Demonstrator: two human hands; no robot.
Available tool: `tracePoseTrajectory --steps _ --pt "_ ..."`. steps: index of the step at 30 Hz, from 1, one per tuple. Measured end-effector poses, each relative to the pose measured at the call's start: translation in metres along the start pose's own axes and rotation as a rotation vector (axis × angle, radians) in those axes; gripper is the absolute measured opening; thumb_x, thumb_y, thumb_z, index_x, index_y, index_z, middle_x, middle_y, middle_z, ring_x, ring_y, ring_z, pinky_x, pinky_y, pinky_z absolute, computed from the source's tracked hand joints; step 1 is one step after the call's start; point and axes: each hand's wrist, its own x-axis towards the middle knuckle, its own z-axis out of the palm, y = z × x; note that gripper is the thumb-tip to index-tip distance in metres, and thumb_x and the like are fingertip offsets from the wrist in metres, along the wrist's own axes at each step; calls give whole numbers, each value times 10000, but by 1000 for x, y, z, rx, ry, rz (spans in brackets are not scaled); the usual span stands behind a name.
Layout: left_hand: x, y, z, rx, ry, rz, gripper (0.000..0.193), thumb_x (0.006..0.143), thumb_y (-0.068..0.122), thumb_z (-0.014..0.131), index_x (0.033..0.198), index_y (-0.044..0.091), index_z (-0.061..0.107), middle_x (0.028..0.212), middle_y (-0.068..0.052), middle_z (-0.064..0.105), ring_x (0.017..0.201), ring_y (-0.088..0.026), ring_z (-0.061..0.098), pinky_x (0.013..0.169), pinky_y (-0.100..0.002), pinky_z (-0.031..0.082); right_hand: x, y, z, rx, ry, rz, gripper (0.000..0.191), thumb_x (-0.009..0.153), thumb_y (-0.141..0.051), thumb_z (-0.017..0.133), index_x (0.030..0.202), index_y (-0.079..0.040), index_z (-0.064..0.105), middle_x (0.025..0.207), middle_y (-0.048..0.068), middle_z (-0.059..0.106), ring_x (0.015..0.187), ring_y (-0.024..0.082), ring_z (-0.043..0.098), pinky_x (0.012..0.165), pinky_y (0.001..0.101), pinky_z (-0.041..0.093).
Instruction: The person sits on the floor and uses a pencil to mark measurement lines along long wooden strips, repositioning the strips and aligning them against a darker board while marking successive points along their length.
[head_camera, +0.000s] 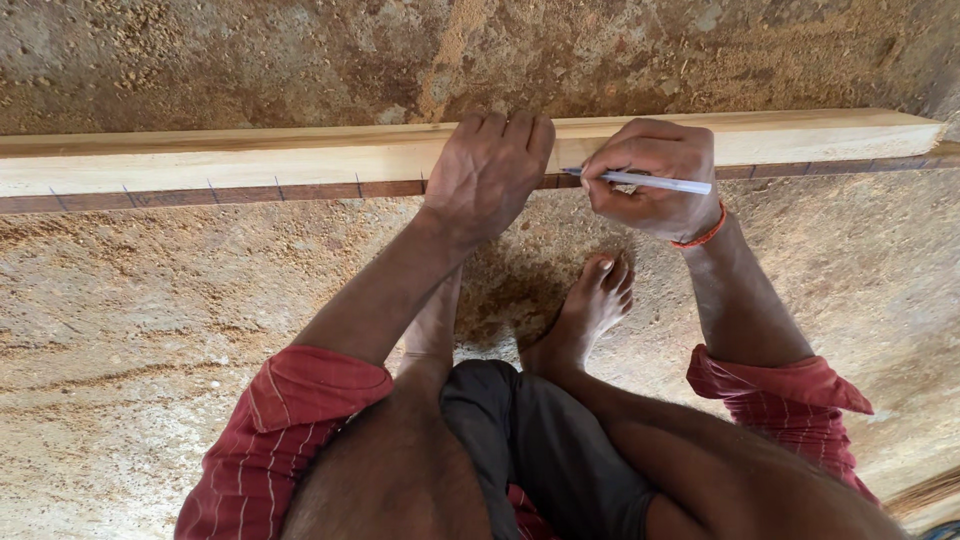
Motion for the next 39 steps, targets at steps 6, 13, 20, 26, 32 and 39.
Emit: tracePoseTrajectory --steps 6,13,20,26,32,39 --pt "1 0 7 -12 -31 -3 193 896 27 656 1073 -44 689 878 -182 742 675 -213 699 608 -364 572 -3 7 3 -54 -13 -54 146 820 60 822 915 -7 733 844 98 718 713 158 710 549 247 554" --pt "1 1 2 -9 -45 -4 225 890 46 663 1095 -44 682 910 -185 742 708 -231 710 643 -378 581 -5 2 -2 2 -10 34 144 826 63 803 936 3 731 871 108 722 723 155 714 586 257 567" --pt "1 1 -5 -4 -38 4 308 857 50 674 1143 -62 661 945 -186 732 753 -242 712 694 -387 579 -5 5 1 -4 18 28 143 840 53 804 946 -4 728 889 104 728 748 160 723 614 264 584" --pt "0 0 -3 -33 -54 0 324 837 31 678 1146 -66 658 941 -180 723 761 -244 703 695 -388 571 -7 5 2 -27 21 22 151 832 57 808 945 -5 729 872 95 725 743 164 716 579 251 569" --pt "3 -1 6 7 -56 7 260 903 39 658 1145 -57 668 953 -203 740 717 -227 708 653 -376 586 -6 10 2 -1 18 5 155 834 46 826 948 -10 738 884 101 730 740 154 724 603 254 585" --pt "2 -3 10 -6 -65 3 248 922 35 644 1150 -59 668 976 -214 744 723 -234 713 637 -372 588 -15 19 5 17 67 8 145 850 38 798 967 -1 723 892 113 724 738 173 723 614 266 586"
